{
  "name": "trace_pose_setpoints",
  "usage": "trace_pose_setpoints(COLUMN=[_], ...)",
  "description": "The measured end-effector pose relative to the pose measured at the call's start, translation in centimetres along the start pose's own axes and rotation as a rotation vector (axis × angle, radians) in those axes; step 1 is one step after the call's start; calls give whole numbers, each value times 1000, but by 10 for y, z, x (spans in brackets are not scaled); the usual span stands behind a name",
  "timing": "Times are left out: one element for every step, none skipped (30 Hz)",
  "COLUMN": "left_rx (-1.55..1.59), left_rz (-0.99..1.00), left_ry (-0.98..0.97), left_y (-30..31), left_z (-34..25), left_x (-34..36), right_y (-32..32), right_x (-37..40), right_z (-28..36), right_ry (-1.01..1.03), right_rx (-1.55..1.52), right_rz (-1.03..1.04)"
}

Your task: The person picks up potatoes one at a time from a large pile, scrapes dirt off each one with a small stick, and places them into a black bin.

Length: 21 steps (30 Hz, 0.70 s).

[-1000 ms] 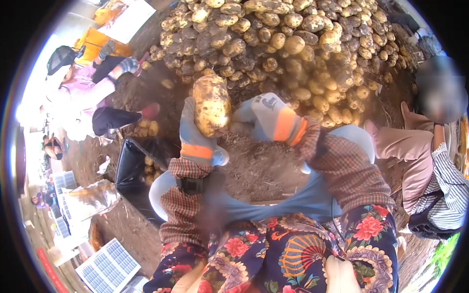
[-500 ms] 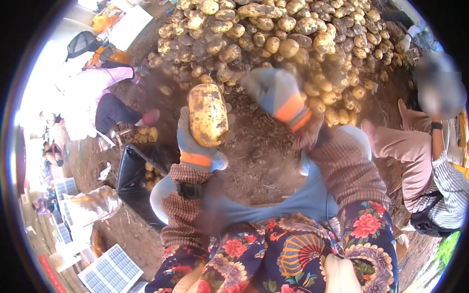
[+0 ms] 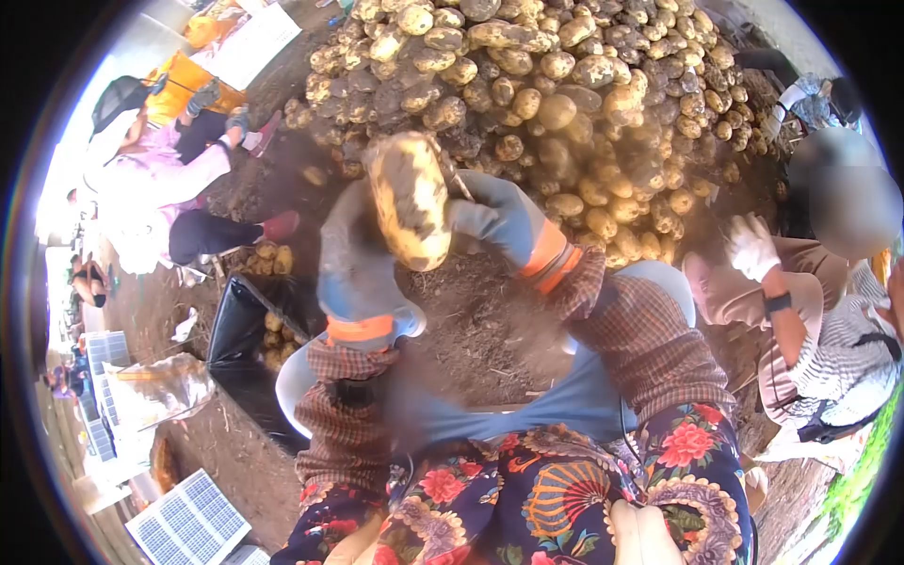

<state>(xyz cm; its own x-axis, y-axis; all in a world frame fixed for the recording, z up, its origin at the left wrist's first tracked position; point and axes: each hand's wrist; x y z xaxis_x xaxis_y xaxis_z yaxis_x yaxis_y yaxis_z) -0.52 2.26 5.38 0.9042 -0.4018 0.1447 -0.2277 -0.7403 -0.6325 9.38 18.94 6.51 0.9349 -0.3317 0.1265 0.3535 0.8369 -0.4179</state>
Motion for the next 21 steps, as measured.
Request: trace_pose_setpoints(left_rx=[-6,-12,141,280,726,614,501,472,440,409,428,446,461,389,314,239,215,191,168,166,164], left_rz=[41,74,166,237,250,82,-87,-102,-115,-127,-99,-69,-39,-101,-164,-227,-214,-201,-189,-194,-199], left_ry=[-22,-47,100,259,446,436,427,427,430,437,437,438,441,415,388,360,343,323,302,312,323], left_y=[4,9,10,11,21,20,20,21,23,22,20,14,10,8,6,5,5,5,6,9,15], left_z=[-2,-4,-9,-14,6,2,0,-1,0,0,0,-2,-2,-1,0,1,1,1,0,1,5], left_x=[2,6,14,21,14,18,22,23,24,24,25,27,27,28,28,29,30,32,32,32,32], right_y=[5,12,11,7,0,-3,-5,-1,1,2,3,4,6,9,7,3,0,1,3,4,4], right_x=[-1,-2,-3,-3,-2,-6,-9,-12,-14,-16,-18,-21,-22,-23,-21,-17,-12,-9,-6,-5,-5], right_z=[-1,-3,-2,0,-1,-8,-14,-12,-1,8,11,15,16,13,17,23,26,21,15,11,13], right_ry=[-20,-46,-72,-50,-92,121,335,332,330,327,350,374,397,542,542,542,539,564,590,615,550], right_rx=[19,37,54,165,278,413,543,562,582,601,675,749,822,929,975,1019,1061,1049,1035,1021,1038], right_rz=[46,97,152,191,191,141,87,34,-23,-84,-80,-78,-78,-74,-69,-63,-58,-60,-61,-61,-8])
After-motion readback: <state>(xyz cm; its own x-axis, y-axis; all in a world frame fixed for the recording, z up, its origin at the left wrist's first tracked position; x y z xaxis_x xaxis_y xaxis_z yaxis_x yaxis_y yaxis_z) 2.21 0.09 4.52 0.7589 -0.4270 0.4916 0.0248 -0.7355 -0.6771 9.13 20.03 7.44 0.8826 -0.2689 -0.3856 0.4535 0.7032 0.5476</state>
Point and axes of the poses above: each hand's wrist, its own x-axis away from the middle knuckle, its own y-axis out of the back of the hand, z = x × y, and after that the axes turned 10 degrees about -z, right-handed
